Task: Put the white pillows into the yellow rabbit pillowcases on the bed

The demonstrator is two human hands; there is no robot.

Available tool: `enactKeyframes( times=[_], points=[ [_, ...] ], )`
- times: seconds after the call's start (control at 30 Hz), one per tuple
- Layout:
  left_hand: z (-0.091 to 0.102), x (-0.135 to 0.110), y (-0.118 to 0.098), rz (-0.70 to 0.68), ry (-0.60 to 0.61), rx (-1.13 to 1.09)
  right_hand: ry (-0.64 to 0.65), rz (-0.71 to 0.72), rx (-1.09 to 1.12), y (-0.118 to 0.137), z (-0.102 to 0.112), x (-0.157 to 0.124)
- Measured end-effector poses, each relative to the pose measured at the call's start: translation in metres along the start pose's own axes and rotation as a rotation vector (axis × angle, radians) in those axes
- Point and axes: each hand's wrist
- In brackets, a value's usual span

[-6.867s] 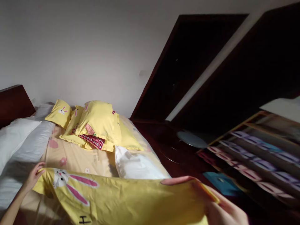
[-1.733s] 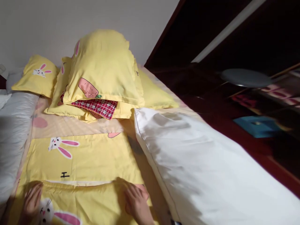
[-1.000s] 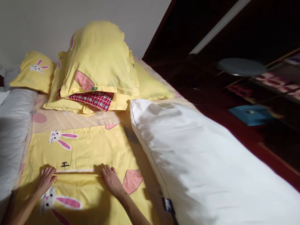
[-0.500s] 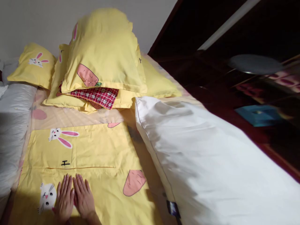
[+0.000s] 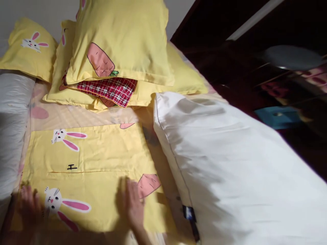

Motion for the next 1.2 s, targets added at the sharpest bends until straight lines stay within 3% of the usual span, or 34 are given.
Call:
enactKeyframes(
  times=[0.07, 0.1, 0.17, 0.2, 0.27, 0.37, 0.43, 0.5, 0.53, 0.6, 0.67, 0.73, 0.77, 0.83, 0.9, 1.03, 1.1, 1.13, 1.2],
  points=[
    [-0.013, -0.009, -0.064, -0.131, -0.001, 0.018, 0.079, 0.242, 0.159, 0.074, -0.013, 0.005],
    [-0.020, -0.011, -0.093, -0.206, 0.104, 0.031, 0.122, 0.350, 0.218, 0.106, -0.019, 0.010],
    [-0.032, -0.009, -0.134, -0.334, 0.255, 0.043, 0.179, 0.470, 0.287, 0.142, -0.030, 0.021],
    [-0.037, -0.004, -0.141, -0.381, 0.297, 0.037, 0.190, 0.490, 0.289, 0.142, -0.034, 0.026],
    [-0.041, 0.014, -0.128, -0.345, 0.293, 0.024, 0.181, 0.437, 0.223, 0.107, -0.034, 0.035],
    [-0.036, 0.039, -0.060, -0.112, 0.213, 0.038, 0.134, 0.258, 0.025, 0.000, -0.012, 0.034],
    [-0.026, 0.043, -0.009, -0.008, 0.123, 0.045, 0.132, 0.231, -0.054, -0.063, 0.008, 0.024],
    [-0.015, 0.033, 0.019, -0.004, 0.056, 0.041, 0.142, 0.182, -0.093, -0.088, 0.022, 0.011],
    [-0.011, 0.023, 0.021, -0.042, 0.038, 0.035, 0.137, 0.164, -0.091, -0.082, 0.024, 0.004],
    [-0.009, -0.003, -0.005, -0.159, 0.019, 0.010, 0.122, 0.161, -0.034, -0.034, 0.019, -0.008],
    [-0.015, -0.034, -0.057, -0.274, -0.011, -0.032, 0.131, 0.215, 0.083, 0.043, 0.005, -0.017],
    [-0.025, -0.061, -0.109, -0.230, 0.155, -0.043, 0.175, 0.315, 0.196, 0.116, -0.009, -0.022],
    [-0.029, -0.071, -0.127, -0.230, 0.217, -0.025, 0.199, 0.370, 0.226, 0.141, -0.014, -0.024],
    [-0.033, -0.080, -0.132, -0.194, 0.245, 0.017, 0.227, 0.416, 0.244, 0.155, -0.019, -0.030],
    [-0.028, -0.076, -0.096, -0.134, 0.211, 0.056, 0.222, 0.361, 0.194, 0.121, -0.014, -0.039],
    [-0.001, -0.058, 0.033, 0.033, 0.129, 0.111, 0.128, 0.036, -0.030, -0.015, 0.013, -0.069],
    [0.013, -0.054, 0.082, 0.002, 0.150, 0.086, 0.092, -0.042, -0.057, -0.067, 0.025, -0.084],
    [0.018, -0.053, 0.095, -0.019, 0.158, 0.075, 0.087, -0.051, -0.053, -0.083, 0.029, -0.089],
    [0.024, -0.051, 0.099, -0.007, 0.129, 0.090, 0.074, -0.080, -0.048, -0.094, 0.032, -0.092]
  ],
)
Point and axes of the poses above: each hand's wrist, its own x-axis towards the middle knuckle, its own z-axis out of the back of the hand, y = z × x, and after that the axes turned 9 degrees about z, right-handed
